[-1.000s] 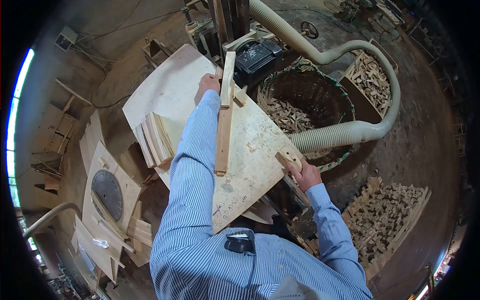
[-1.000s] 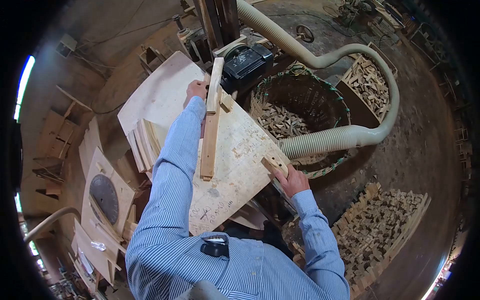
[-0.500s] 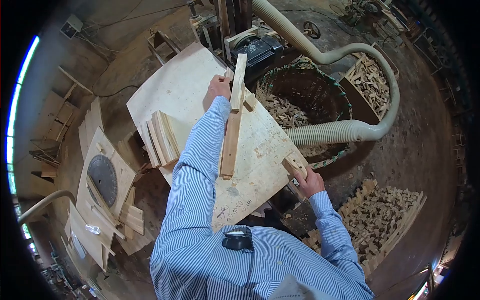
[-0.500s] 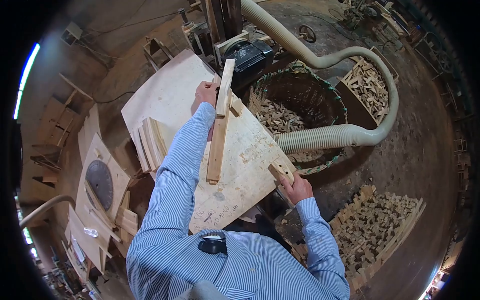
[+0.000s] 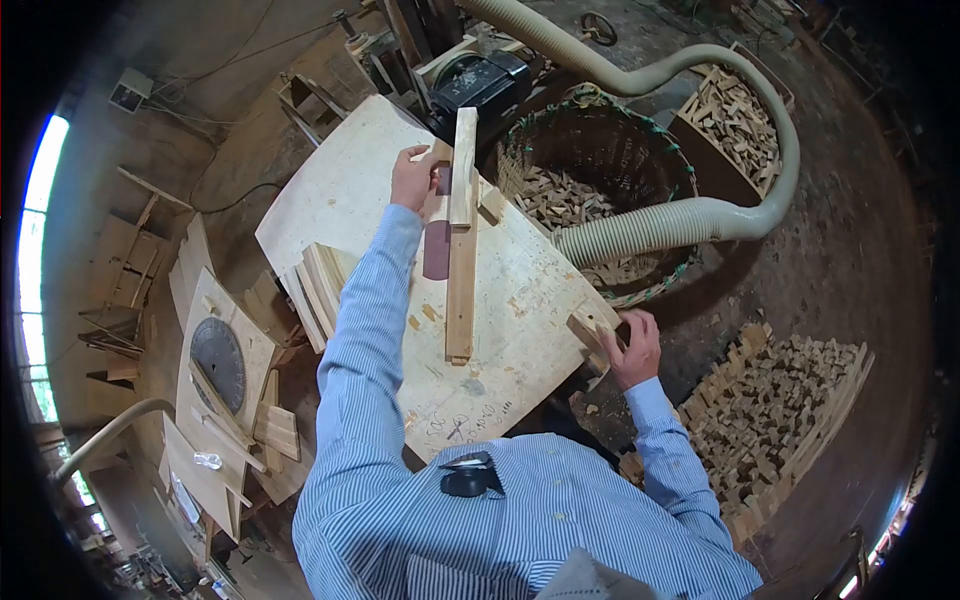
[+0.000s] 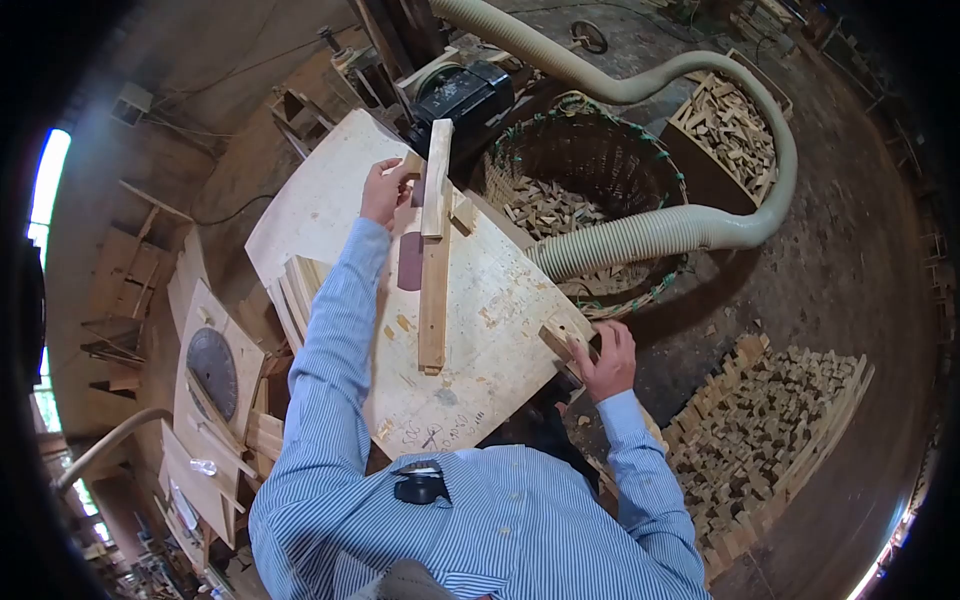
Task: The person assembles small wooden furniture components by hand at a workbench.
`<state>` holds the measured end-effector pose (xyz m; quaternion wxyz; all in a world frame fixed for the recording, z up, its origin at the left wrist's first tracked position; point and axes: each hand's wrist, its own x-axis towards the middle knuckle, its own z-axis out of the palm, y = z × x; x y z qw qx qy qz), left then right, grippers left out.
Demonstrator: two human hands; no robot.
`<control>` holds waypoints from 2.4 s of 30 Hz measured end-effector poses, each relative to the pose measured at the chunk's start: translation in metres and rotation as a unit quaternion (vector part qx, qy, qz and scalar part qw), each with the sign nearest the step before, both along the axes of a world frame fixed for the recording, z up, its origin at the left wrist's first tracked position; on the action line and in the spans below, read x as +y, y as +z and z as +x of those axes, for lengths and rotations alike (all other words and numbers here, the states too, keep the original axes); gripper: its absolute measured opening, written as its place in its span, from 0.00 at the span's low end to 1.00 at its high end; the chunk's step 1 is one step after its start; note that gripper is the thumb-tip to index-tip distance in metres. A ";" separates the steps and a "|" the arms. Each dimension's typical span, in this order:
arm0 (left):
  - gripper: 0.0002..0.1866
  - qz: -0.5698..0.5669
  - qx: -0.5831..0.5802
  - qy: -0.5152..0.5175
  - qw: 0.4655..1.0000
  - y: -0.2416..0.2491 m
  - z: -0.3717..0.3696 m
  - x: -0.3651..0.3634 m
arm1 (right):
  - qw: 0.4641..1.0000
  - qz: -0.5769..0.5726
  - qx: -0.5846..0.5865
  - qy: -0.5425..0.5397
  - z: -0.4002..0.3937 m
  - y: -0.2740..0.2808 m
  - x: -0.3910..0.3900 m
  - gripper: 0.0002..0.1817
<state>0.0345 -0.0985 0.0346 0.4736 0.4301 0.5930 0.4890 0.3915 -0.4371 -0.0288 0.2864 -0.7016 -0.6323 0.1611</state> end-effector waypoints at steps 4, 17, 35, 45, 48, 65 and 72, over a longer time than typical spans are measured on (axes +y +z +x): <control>0.19 -0.083 -0.058 -0.147 0.984 0.030 0.034 -0.066 | 0.973 0.201 0.025 0.112 -0.033 0.042 0.062 0.33; 0.18 -0.121 -0.051 -0.178 0.975 0.032 0.060 -0.107 | 0.937 0.135 0.282 0.158 -0.085 0.035 0.209 0.23; 0.33 0.026 0.388 0.051 0.920 -0.044 0.079 -0.111 | 0.955 -0.088 0.264 0.105 -0.113 -0.010 0.291 0.27; 0.35 -0.008 0.410 0.110 0.906 -0.045 0.092 -0.108 | 0.926 -0.181 0.306 0.128 -0.113 0.012 0.290 0.23; 0.37 -0.034 0.424 0.113 0.898 -0.036 0.094 -0.105 | 0.948 -0.137 0.247 0.145 -0.116 0.004 0.294 0.23; 0.37 -0.038 0.423 0.108 0.899 -0.043 0.086 -0.088 | 0.991 0.049 0.095 0.078 0.003 0.024 0.040 0.29; 0.37 -0.056 0.419 0.101 0.901 -0.039 0.068 -0.063 | 0.972 -0.235 0.034 0.002 0.038 0.011 -0.073 0.28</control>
